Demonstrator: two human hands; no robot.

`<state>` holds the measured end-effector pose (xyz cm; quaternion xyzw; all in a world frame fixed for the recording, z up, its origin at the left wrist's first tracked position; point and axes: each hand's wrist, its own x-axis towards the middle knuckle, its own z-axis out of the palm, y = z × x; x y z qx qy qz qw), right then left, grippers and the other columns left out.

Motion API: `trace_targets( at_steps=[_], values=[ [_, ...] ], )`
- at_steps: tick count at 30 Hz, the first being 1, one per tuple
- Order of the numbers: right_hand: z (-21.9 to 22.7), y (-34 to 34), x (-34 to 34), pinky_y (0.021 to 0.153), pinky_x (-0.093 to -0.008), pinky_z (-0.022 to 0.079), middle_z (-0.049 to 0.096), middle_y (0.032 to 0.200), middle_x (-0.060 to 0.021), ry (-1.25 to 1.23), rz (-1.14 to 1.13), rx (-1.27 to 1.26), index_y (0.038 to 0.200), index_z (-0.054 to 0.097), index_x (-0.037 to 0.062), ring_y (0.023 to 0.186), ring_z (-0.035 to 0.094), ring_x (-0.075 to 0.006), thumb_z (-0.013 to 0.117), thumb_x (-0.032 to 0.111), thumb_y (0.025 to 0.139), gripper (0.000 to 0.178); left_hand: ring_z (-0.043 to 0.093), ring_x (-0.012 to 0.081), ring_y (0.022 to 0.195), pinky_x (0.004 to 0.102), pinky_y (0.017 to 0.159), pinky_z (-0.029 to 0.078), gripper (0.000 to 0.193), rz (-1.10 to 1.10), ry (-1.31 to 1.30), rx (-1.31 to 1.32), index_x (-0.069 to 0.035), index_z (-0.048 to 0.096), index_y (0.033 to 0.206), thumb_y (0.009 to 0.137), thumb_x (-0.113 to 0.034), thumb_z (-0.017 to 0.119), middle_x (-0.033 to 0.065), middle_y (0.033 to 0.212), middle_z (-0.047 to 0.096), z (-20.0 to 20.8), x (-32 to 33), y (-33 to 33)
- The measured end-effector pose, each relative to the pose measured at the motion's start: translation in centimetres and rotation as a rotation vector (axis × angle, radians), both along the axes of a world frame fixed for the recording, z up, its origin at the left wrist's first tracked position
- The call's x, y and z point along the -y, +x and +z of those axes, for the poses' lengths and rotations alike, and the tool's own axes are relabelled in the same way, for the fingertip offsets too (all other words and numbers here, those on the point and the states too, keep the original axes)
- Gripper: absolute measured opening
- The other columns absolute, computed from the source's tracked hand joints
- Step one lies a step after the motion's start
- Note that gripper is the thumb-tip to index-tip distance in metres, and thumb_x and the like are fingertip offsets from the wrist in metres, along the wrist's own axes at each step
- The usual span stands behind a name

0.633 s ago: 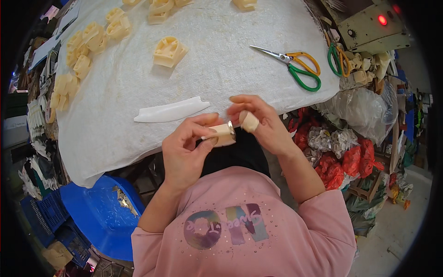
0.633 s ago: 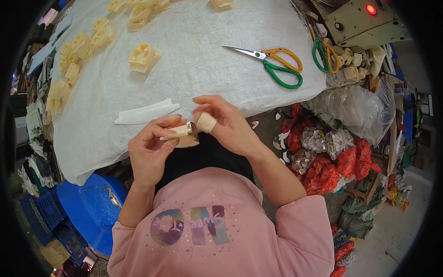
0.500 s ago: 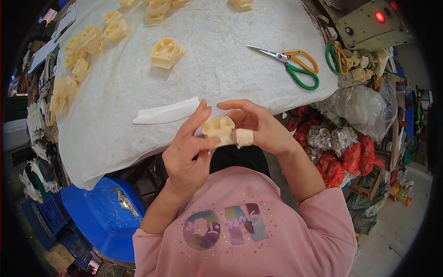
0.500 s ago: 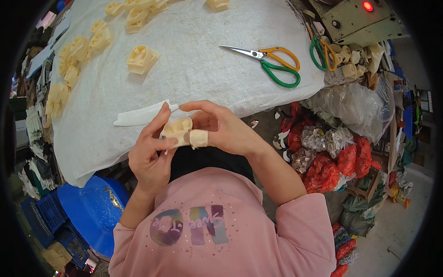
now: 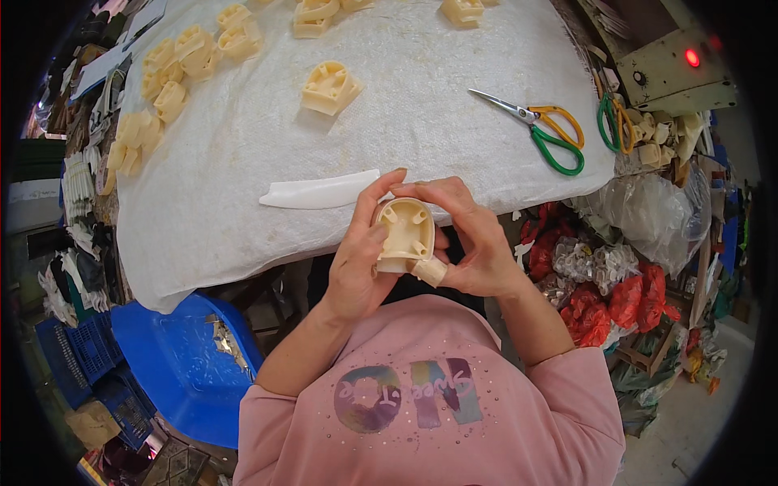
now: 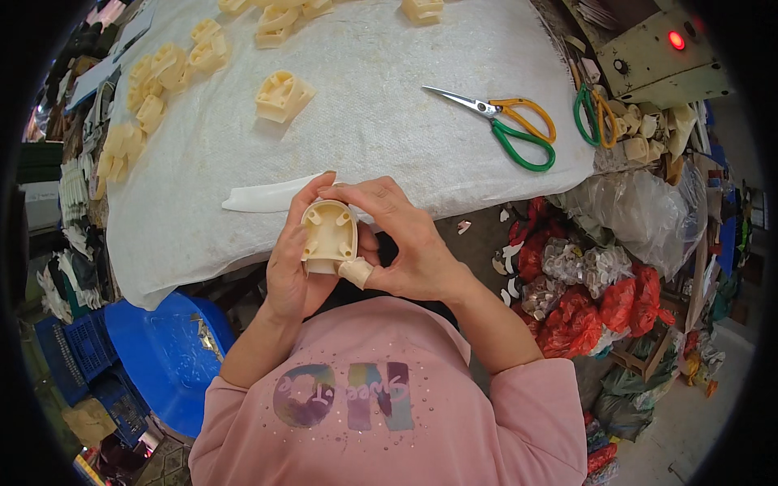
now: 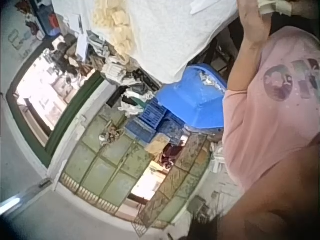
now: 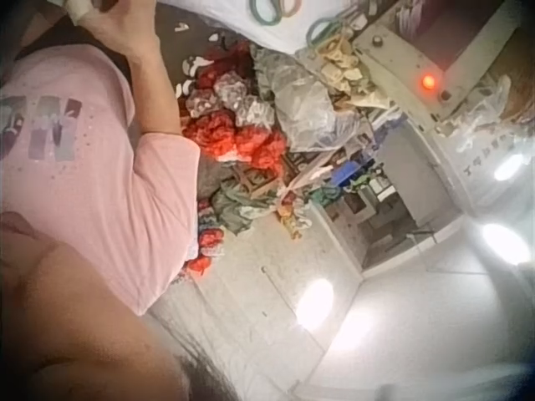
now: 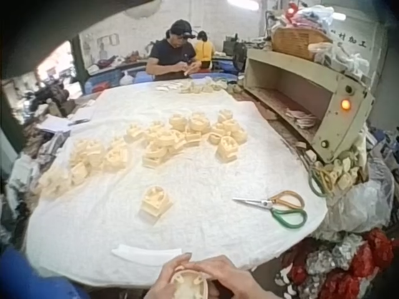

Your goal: Assembling and trimming plastic shoe components using scissors and manual manipulation.

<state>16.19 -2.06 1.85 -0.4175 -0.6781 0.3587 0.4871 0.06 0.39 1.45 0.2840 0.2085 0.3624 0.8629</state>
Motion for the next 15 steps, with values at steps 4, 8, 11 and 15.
trace_targets(
  at_steps=[4,8,11,15],
  values=[
    [-0.8,-0.3,-0.3,0.084,-0.0345,0.047,0.059,0.118,-0.0080,0.079,-0.004,0.029,0.125,0.050,0.0063,0.103,0.054,-0.0275,0.075,0.008,0.065,0.066,0.058,0.0223,0.084,0.0326,0.071,0.051,0.063,0.120,0.084,-0.143,-0.007,0.021,0.140,0.090,-0.036,0.046,0.0159,0.104,0.053,-0.1,0.7,0.5],
    [-1.6,-0.6,-0.3,0.086,-0.0347,0.046,0.059,0.118,-0.0086,0.088,0.016,-0.049,0.125,0.052,0.0067,0.102,0.055,-0.0272,0.076,0.009,0.065,0.064,0.057,0.0209,0.080,0.0313,0.067,0.050,0.062,0.179,0.004,-0.169,-0.006,0.024,0.138,0.090,-0.038,0.047,0.0144,0.097,0.054,0.8,0.7,0.5],
    [-1.4,-0.8,0.2,0.088,-0.0352,0.044,0.059,0.117,-0.0091,-0.057,0.043,-0.157,0.123,0.053,0.0067,0.102,0.055,-0.0263,0.077,0.010,0.064,0.064,0.058,0.0211,0.076,0.0309,0.064,0.050,0.059,0.076,-0.098,-0.109,-0.005,0.030,0.134,0.089,-0.038,0.050,0.0140,0.093,0.055,0.2,-0.4,-0.6],
    [-1.2,-1.0,0.4,0.088,-0.0345,0.042,0.060,0.114,-0.0085,-0.023,0.066,-0.048,0.122,0.054,0.0066,0.100,0.055,-0.0259,0.079,0.011,0.061,0.066,0.058,0.0220,0.071,0.0307,0.061,0.050,0.053,0.027,0.010,-0.120,-0.003,0.039,0.126,0.089,-0.038,0.053,0.0143,0.089,0.056,-0.3,0.0,-0.8]
  ],
)
